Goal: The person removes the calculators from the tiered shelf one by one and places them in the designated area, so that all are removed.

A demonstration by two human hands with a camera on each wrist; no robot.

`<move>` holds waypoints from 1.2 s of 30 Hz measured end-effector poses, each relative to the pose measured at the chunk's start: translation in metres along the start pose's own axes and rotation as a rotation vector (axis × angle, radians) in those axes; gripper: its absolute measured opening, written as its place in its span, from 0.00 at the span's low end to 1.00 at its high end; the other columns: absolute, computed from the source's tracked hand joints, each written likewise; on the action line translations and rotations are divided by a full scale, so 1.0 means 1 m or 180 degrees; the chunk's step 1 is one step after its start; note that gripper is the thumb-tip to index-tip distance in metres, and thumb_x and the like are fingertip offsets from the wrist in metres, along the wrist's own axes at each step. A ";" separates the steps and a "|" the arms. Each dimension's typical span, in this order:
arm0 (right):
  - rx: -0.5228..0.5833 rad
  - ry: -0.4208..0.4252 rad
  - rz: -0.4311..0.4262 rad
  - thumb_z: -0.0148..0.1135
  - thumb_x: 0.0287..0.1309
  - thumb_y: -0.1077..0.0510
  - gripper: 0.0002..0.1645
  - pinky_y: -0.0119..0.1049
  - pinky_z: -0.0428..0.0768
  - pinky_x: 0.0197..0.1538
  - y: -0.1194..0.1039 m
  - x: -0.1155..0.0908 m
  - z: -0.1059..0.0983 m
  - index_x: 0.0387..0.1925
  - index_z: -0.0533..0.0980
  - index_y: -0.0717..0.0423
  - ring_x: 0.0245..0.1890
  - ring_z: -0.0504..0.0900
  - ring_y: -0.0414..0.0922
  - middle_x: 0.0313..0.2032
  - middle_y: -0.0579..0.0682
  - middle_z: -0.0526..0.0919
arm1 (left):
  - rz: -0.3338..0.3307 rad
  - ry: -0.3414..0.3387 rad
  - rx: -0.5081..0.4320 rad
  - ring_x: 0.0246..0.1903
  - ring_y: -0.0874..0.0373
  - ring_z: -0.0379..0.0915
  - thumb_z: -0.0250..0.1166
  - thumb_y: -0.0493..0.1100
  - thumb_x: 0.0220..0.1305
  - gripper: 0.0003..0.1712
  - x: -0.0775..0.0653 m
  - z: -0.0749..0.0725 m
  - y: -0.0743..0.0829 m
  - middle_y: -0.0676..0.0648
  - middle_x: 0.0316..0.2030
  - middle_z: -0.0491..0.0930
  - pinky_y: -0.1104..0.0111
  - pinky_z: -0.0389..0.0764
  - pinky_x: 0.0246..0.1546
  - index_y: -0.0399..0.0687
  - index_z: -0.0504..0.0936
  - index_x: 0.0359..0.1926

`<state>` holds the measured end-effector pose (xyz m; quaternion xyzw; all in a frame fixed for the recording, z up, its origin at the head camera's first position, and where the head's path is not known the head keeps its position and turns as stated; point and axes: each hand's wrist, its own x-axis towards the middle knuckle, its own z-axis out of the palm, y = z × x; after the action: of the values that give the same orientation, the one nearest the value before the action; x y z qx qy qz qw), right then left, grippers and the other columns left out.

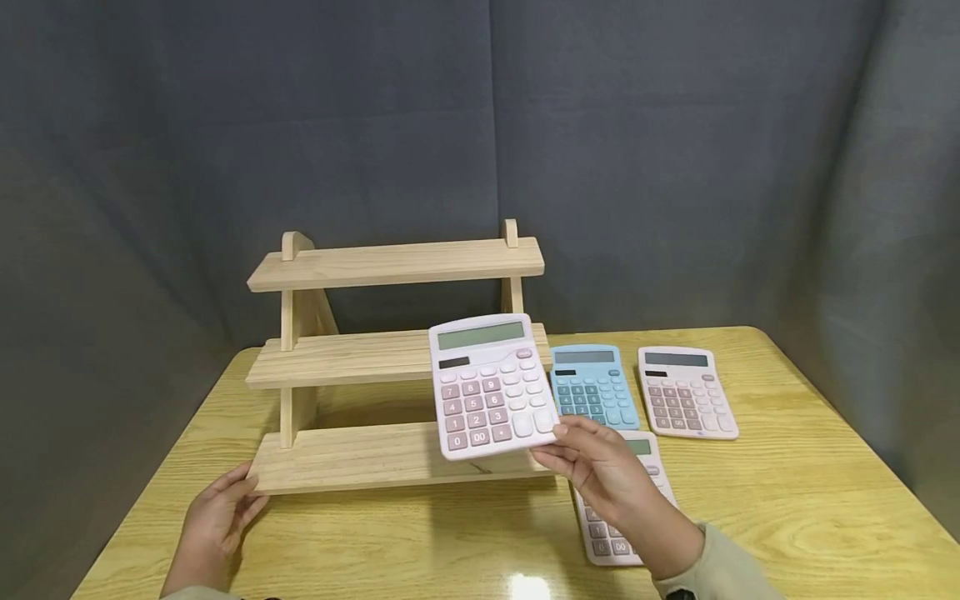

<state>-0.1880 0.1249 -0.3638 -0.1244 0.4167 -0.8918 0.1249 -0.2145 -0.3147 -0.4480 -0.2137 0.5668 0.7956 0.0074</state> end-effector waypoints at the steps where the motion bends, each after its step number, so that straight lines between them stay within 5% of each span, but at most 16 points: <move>1: 0.0021 0.0007 -0.0025 0.40 0.58 0.73 0.17 0.38 0.75 0.47 -0.001 -0.002 -0.001 0.30 0.76 0.61 0.33 0.78 0.46 0.32 0.56 0.79 | 0.0002 -0.0004 0.0002 0.32 0.68 0.71 0.59 0.38 0.56 0.13 0.000 0.000 0.000 0.60 0.27 0.74 0.75 0.74 0.43 0.65 0.78 0.24; 13: 0.0180 -0.0063 -0.0308 0.37 0.58 0.74 0.19 0.38 0.74 0.48 -0.015 -0.020 -0.018 0.34 0.76 0.64 0.36 0.78 0.47 0.34 0.57 0.78 | -0.0008 -0.0008 -0.0027 0.32 0.68 0.70 0.60 0.39 0.56 0.13 0.000 -0.001 -0.002 0.59 0.28 0.73 0.76 0.74 0.42 0.66 0.78 0.23; 36: 0.0327 0.0203 -0.0477 0.33 0.61 0.72 0.21 0.37 0.74 0.48 -0.017 -0.055 -0.059 0.35 0.76 0.64 0.38 0.77 0.48 0.36 0.56 0.78 | -0.0198 -0.0238 -0.0225 0.32 0.68 0.71 0.62 0.39 0.53 0.11 0.000 -0.005 0.001 0.59 0.27 0.74 0.76 0.74 0.42 0.65 0.79 0.22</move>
<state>-0.1573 0.1956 -0.3943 -0.1203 0.3638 -0.9223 0.0508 -0.2128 -0.3193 -0.4482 -0.2015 0.5307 0.8220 0.0458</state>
